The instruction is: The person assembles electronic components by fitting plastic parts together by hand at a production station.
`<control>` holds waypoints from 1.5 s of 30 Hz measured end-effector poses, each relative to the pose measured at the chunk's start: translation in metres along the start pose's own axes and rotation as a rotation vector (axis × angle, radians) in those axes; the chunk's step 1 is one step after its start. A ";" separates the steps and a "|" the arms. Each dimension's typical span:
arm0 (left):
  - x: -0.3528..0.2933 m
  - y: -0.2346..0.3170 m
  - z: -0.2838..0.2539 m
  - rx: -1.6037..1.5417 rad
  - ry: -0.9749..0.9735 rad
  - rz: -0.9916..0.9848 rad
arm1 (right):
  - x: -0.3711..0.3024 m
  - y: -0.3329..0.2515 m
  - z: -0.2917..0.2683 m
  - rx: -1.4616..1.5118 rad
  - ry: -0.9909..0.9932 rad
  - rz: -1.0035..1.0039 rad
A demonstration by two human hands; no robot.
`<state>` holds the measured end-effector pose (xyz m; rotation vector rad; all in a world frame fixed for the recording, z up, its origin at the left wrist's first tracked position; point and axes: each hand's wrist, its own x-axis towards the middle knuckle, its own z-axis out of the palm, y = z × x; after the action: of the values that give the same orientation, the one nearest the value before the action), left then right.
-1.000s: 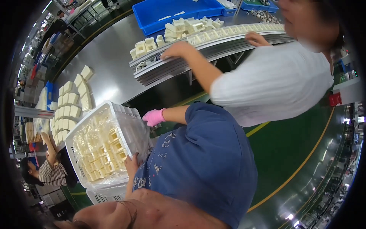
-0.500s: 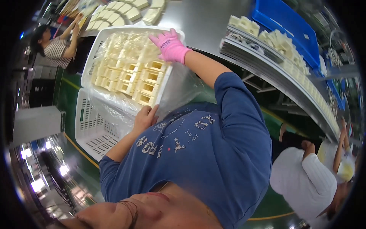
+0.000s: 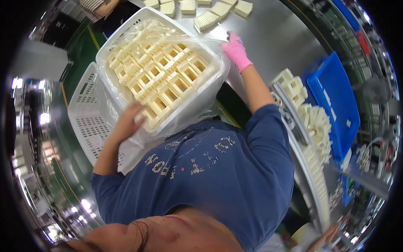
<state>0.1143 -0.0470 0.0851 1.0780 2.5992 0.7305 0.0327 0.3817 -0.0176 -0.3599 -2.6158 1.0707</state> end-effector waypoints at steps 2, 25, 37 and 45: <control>0.021 -0.022 -0.010 0.157 0.161 -0.110 | 0.003 -0.028 -0.007 0.064 0.062 -0.174; 0.261 -0.232 -0.054 -1.314 0.511 -0.525 | 0.069 -0.103 0.053 -0.338 -0.227 -0.123; 0.250 -0.223 -0.070 0.547 0.509 -0.268 | 0.093 -0.070 0.074 -0.289 -0.154 0.004; 0.232 -0.228 -0.048 0.459 0.621 -0.322 | 0.085 -0.187 0.085 -0.367 -0.033 -0.866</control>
<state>-0.2032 -0.0364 -0.0003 0.5381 3.4833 0.4457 -0.0986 0.2268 0.0724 0.6753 -2.5338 0.3046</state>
